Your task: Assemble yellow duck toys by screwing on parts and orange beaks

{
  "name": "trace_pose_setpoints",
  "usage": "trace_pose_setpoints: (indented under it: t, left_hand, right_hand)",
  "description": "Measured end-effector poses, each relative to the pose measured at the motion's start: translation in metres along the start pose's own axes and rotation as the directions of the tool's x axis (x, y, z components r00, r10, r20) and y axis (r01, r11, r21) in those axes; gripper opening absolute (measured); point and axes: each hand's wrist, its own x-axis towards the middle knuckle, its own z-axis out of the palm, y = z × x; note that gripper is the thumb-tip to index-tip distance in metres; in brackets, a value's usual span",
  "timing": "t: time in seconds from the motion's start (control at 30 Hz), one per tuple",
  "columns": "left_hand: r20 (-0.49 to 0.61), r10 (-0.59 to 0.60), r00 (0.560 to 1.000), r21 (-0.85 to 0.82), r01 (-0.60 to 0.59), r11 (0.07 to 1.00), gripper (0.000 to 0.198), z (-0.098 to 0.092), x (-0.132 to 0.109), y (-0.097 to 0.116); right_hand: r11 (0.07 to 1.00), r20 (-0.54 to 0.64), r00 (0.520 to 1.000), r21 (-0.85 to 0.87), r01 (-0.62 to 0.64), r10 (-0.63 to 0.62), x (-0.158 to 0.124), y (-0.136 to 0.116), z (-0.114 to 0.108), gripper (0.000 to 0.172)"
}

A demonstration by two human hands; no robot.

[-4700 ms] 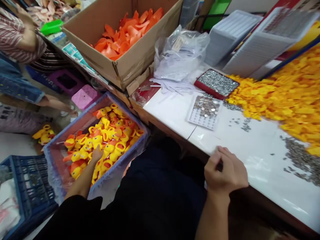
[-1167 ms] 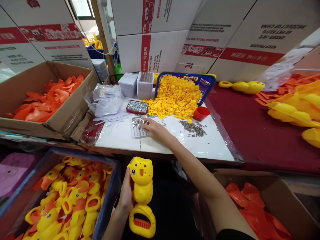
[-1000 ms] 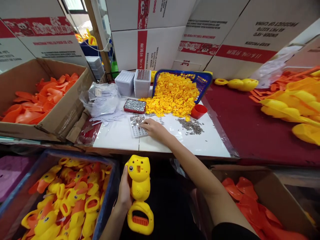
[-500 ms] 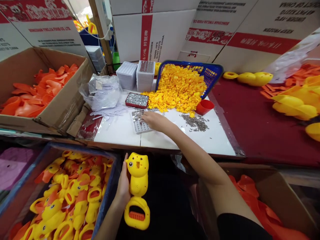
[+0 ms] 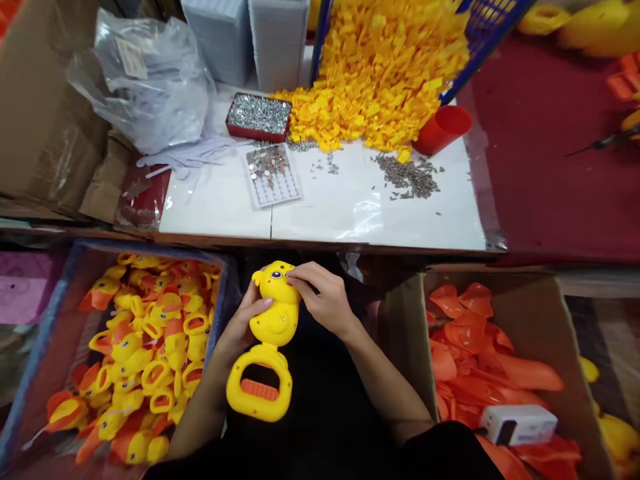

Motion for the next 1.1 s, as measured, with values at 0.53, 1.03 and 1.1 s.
trace_pose_setpoints:
  t: [0.53,1.03,1.1]
  left_hand:
    - [-0.081,-0.028,0.996,0.219,0.045,0.975,0.065,-0.002,-0.015,0.008]
    - [0.002,0.025,1.000,0.286,-0.025,0.958,0.090,-0.007,-0.023,0.012]
    - [-0.026,0.027,0.999,0.244,-0.020,0.970,0.091,-0.006,-0.027,0.015]
  right_hand:
    - [0.997,-0.108,0.994,-0.071,-0.019,0.011,-0.040,0.026,0.015,0.023]
    - [0.787,0.474,0.799,0.296,-0.541,0.370,0.008,0.010,-0.029,0.040]
    - [0.825,0.510,0.803,0.277,-0.493,0.308,0.031,0.002,-0.033,0.043]
